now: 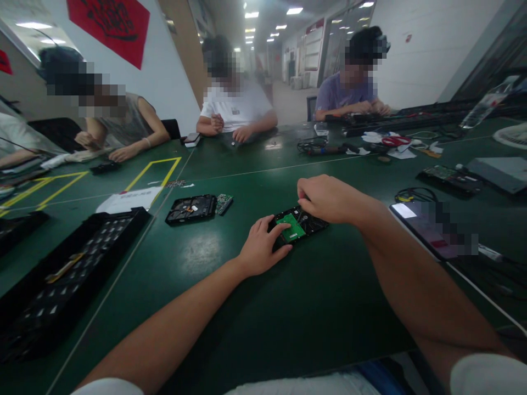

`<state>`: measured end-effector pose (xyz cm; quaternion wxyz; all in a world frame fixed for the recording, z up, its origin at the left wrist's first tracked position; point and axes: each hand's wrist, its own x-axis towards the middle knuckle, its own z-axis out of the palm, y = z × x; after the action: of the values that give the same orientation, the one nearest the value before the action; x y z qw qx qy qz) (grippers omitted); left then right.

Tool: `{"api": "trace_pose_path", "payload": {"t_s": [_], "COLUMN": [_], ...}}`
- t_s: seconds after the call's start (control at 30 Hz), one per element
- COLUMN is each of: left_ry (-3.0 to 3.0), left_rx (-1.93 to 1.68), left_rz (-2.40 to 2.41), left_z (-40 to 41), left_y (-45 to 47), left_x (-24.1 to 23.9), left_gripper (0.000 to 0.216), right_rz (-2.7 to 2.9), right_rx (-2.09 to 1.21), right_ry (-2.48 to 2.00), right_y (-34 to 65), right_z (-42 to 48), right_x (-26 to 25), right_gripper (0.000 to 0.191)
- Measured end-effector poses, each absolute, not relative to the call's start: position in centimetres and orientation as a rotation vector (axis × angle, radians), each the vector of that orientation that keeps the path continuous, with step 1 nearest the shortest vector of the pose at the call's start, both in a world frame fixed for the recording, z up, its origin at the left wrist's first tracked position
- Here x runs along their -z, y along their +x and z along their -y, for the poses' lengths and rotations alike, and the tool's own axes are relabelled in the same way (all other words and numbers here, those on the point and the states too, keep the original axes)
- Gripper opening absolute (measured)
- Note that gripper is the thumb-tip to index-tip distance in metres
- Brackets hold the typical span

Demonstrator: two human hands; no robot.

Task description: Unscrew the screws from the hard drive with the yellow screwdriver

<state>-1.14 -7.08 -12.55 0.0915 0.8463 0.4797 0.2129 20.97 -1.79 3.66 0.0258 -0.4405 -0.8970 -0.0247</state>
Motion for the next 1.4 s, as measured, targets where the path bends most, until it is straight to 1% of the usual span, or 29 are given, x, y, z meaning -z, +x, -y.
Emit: {"api": "trace_pose_path", "payload": {"t_s": [0.2,0.37,0.5,0.6,0.9,1.0,1.13,1.2,1.27,1.4], "left_ry": [2.507,2.508,2.507,2.511,2.520,2.514,2.499,2.501,2.504,2.502], "left_rx": [-0.623,-0.637,-0.623,-0.614,-0.617,-0.617,-0.634,-0.634,-0.623,-0.609], "left_rz": [-1.430,-1.427,-1.428,-1.435,-1.433,-1.431,-1.429,-1.429,-1.433,-1.433], "left_z": [7.1,7.1,7.1,7.1,7.1,7.1,7.2,7.2,7.3,7.2], "left_y": [-1.1,-1.1,-1.0,-1.0,-1.0,-1.1,-1.0,-0.9,-0.9,-0.9], "left_x": [12.3,12.5,12.4,12.4,12.5,12.4,12.3,12.2,12.1,12.1], "left_gripper": [0.059,0.059,0.059,0.058,0.059,0.059,0.059,0.060,0.059,0.058], "right_rz": [2.737,2.662,2.709,2.728,2.749,2.731,2.634,2.647,2.668,2.698], "right_rx": [-0.005,-0.066,-0.069,-0.077,-0.238,-0.172,0.016,0.025,-0.014,-0.165], "right_ry": [-1.265,-1.309,-1.258,-1.211,-1.114,-1.181,-1.411,-1.394,-1.283,-1.113], "right_y": [21.0,20.7,20.7,20.9,21.3,21.0,20.9,20.9,21.0,21.3], "right_z": [1.4,1.3,1.2,0.9,0.9,1.1,1.3,1.2,1.1,1.0], "right_x": [-3.5,-3.4,-3.1,-3.0,-3.2,-3.1,-2.6,-2.6,-2.7,-3.2], "right_gripper": [0.016,0.023,0.017,0.017,0.026,0.025,0.033,0.027,0.019,0.022]}}
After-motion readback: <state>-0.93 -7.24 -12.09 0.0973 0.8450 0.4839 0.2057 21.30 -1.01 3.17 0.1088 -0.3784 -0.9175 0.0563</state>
